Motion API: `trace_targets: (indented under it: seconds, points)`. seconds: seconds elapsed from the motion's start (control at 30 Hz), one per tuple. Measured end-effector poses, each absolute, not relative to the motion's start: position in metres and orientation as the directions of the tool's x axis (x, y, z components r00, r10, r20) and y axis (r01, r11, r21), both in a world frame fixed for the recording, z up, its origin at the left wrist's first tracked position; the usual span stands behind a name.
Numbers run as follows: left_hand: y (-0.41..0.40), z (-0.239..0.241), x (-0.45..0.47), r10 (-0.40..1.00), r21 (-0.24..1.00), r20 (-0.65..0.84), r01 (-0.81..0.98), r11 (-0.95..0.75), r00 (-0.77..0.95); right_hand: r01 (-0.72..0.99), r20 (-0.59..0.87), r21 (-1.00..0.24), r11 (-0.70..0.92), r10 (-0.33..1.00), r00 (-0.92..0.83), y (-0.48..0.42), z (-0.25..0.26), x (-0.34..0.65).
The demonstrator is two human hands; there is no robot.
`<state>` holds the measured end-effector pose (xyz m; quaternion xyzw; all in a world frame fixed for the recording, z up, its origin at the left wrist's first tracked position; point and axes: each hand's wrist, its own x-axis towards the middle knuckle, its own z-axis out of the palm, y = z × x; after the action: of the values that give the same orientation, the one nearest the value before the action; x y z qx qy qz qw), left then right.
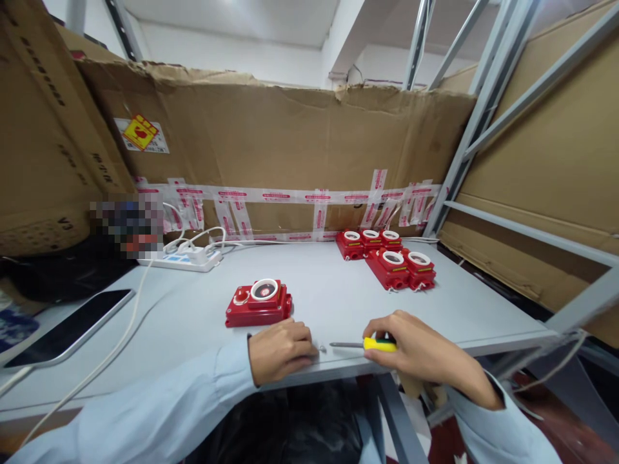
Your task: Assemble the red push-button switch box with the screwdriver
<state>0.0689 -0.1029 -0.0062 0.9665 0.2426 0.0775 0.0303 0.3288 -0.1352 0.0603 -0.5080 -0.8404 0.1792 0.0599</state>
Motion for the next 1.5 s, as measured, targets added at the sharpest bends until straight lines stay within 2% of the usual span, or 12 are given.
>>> trace_targets:
  seconds: [0.2,0.33,0.47,0.53,0.6,0.73,0.83,0.93,1.07,1.23,1.33,1.5]
  points:
    - [-0.111,-0.009,0.078,0.497,0.157,0.161,0.476,-0.866,0.853,0.879,0.033,-0.329,0.346,0.934,-0.355,-0.133,0.058,0.361]
    - [-0.113,0.007,0.054,0.528,0.174,0.343,0.5,-0.849,0.777,0.777,0.182,-0.493,0.391,0.92,-0.348,-0.125,0.062,0.35]
    - [-0.091,0.025,0.002,0.681,0.178,0.428,0.683,-0.709,0.595,0.543,0.258,-0.717,0.436,0.891,-0.374,-0.109,0.071,0.32]
    - [-0.073,0.027,-0.02,0.745,0.224,0.381,0.727,-0.649,0.547,0.408,0.234,-0.828,0.385,0.898,-0.372,-0.095,0.074,0.302]
    - [-0.057,0.024,-0.031,0.777,0.314,0.309,0.712,-0.628,0.548,0.182,0.223,-0.937,0.3,0.91,-0.35,-0.077,0.076,0.283]
    - [-0.042,0.017,-0.024,0.749,0.42,0.231,0.63,-0.653,0.621,-0.217,0.16,-0.971,0.103,0.951,-0.265,-0.041,0.079,0.246]
    - [-0.041,0.013,-0.014,0.728,0.415,0.265,0.607,-0.678,0.632,-0.36,0.135,-0.932,0.037,0.958,-0.252,-0.027,0.082,0.232]
    - [-0.041,0.008,-0.011,0.724,0.458,0.316,0.57,-0.683,0.613,-0.358,0.125,-0.934,-0.012,0.926,-0.356,-0.029,0.083,0.234]
    - [-0.04,0.003,-0.011,0.719,0.526,0.33,0.513,-0.678,0.612,-0.262,0.142,-0.965,-0.003,0.834,-0.533,-0.044,0.083,0.242]
    - [-0.041,0.002,-0.01,0.72,0.541,0.338,0.501,-0.676,0.606,-0.182,0.126,-0.983,0.012,0.767,-0.629,-0.052,0.081,0.239]
    - [-0.045,0.004,-0.012,0.721,0.499,0.311,0.539,-0.679,0.619,-0.126,0.137,-0.989,0.076,0.787,-0.601,-0.048,0.076,0.235]
    - [-0.058,0.007,-0.017,0.746,0.274,0.269,0.694,-0.666,0.609,0.031,0.235,-0.964,0.263,0.905,-0.354,-0.041,0.068,0.228]
